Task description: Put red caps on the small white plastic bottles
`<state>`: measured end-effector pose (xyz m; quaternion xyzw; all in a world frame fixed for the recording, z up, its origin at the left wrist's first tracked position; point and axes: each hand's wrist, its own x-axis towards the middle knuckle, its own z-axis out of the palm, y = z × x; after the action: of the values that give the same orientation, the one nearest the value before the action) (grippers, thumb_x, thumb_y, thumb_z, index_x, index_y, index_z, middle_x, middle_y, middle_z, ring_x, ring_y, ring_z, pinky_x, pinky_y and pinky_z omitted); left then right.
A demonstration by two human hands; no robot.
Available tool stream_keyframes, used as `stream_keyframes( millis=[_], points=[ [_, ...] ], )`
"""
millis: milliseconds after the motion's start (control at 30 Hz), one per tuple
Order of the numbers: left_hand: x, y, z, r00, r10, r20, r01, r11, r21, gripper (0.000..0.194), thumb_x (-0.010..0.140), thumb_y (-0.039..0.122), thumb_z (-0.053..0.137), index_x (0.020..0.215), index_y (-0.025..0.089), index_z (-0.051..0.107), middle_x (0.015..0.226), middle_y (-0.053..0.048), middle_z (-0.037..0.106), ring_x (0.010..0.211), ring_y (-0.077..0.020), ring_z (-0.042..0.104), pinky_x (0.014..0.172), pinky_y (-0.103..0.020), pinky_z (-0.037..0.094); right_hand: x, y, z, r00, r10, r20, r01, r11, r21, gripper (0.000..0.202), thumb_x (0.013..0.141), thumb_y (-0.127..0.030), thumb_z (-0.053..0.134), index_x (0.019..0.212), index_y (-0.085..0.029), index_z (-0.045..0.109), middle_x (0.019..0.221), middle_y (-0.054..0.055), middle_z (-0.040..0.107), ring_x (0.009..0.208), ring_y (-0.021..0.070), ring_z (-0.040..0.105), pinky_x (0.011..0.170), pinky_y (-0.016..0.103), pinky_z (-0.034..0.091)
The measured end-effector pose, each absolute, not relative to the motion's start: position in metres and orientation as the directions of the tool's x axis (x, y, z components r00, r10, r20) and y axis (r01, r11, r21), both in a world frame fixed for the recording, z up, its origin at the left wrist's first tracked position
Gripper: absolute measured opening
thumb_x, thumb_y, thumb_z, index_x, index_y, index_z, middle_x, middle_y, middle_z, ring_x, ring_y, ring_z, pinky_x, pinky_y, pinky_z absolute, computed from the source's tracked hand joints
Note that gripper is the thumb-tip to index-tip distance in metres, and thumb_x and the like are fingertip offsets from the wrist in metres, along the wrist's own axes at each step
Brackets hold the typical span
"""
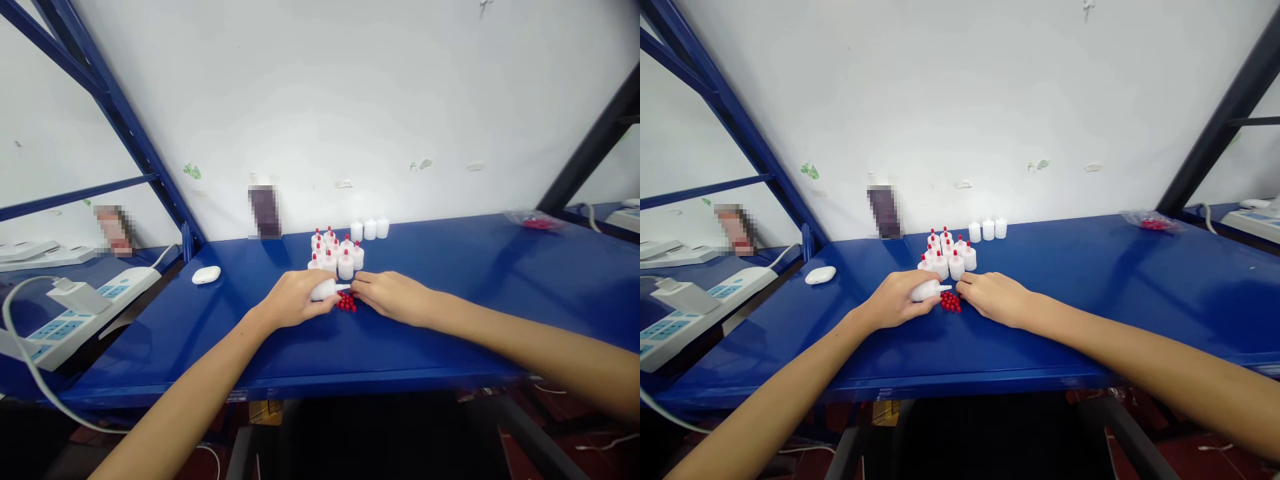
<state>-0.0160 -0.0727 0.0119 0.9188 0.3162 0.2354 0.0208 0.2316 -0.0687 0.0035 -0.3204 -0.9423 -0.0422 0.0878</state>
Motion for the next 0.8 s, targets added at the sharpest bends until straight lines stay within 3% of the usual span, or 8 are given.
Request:
stream_keyframes(
  millis=[67,167,267,500,600,700,800],
  points=[
    [-0.016,-0.073,0.013,0.687,0.599,0.412,0.576,-0.794,0.194,0.029,0.093,0.041,0.056,0.111,0.019,0.063,0.103,-0.005,0.072,0.089,-0.0211,0.068,0.079,-0.030,0.049,0.234,-0.068,0.008,-0.757,0.618,0.211,0.627,0.779,-0.029,0.020,0.099,-0.020,0.046,0.100,-0.015,0.065,0.098,0.009,0.070,0.074,0.0190,0.066,0.064,0.029,0.046],
    [-0.015,-0.074,0.015,0.680,0.620,0.391,0.584,-0.781,0.220,0.029,0.095,0.041,0.053,0.109,0.018,0.063,0.099,-0.005,0.072,0.086,-0.0208,0.067,0.077,-0.030,0.049,0.236,-0.072,0.018,-0.665,0.634,0.396,0.588,0.771,-0.247,0.018,0.098,-0.024,0.049,0.102,-0.017,0.066,0.095,0.006,0.071,0.079,0.0176,0.065,0.069,0.028,0.046],
    [-0.015,-0.074,0.016,0.677,0.632,0.376,0.581,-0.773,0.253,0.030,0.097,0.042,0.050,0.110,0.017,0.061,0.095,-0.005,0.070,0.082,-0.0195,0.065,0.075,-0.029,0.049,0.234,-0.080,0.026,-0.534,0.667,0.520,0.499,0.745,-0.442,0.015,0.095,-0.028,0.058,0.098,-0.018,0.068,0.086,0.002,0.071,0.066,0.0124,0.060,0.065,0.026,0.044],
    [-0.018,-0.073,0.012,0.671,0.587,0.453,0.544,-0.805,0.237,0.034,0.098,0.044,0.048,0.116,0.018,0.058,0.101,-0.007,0.070,0.085,-0.0199,0.066,0.076,-0.030,0.050,0.226,-0.087,0.028,-0.501,0.693,0.518,0.419,0.718,-0.555,0.018,0.092,-0.032,0.061,0.094,-0.017,0.071,0.070,-0.001,0.066,0.054,0.0098,0.052,0.058,0.025,0.040],
    [-0.017,-0.075,0.013,0.678,0.568,0.466,0.541,-0.815,0.206,0.032,0.098,0.043,0.048,0.113,0.017,0.058,0.097,-0.006,0.071,0.081,-0.0187,0.066,0.074,-0.029,0.050,0.228,-0.085,0.025,-0.542,0.652,0.531,0.421,0.757,-0.499,0.020,0.094,-0.032,0.058,0.099,-0.016,0.069,0.076,0.001,0.068,0.057,0.0105,0.055,0.060,0.025,0.041],
    [-0.016,-0.077,0.013,0.686,0.549,0.478,0.541,-0.824,0.171,0.030,0.098,0.042,0.047,0.111,0.017,0.059,0.093,-0.006,0.071,0.076,-0.0176,0.067,0.068,-0.027,0.050,0.229,-0.083,0.024,-0.677,0.544,0.495,0.480,0.837,-0.263,0.026,0.101,-0.030,0.044,0.103,-0.015,0.064,0.092,0.007,0.069,0.070,0.0143,0.058,0.064,0.027,0.040],
    [-0.016,-0.078,0.013,0.694,0.496,0.521,0.538,-0.839,0.081,0.035,0.099,0.046,0.046,0.110,0.016,0.058,0.092,-0.007,0.072,0.073,-0.0184,0.068,0.064,-0.027,0.050,0.228,-0.083,0.026,-0.761,0.511,0.400,0.540,0.841,-0.047,0.030,0.103,-0.027,0.032,0.099,-0.014,0.059,0.089,0.008,0.066,0.064,0.0149,0.051,0.058,0.029,0.032]
  ],
)
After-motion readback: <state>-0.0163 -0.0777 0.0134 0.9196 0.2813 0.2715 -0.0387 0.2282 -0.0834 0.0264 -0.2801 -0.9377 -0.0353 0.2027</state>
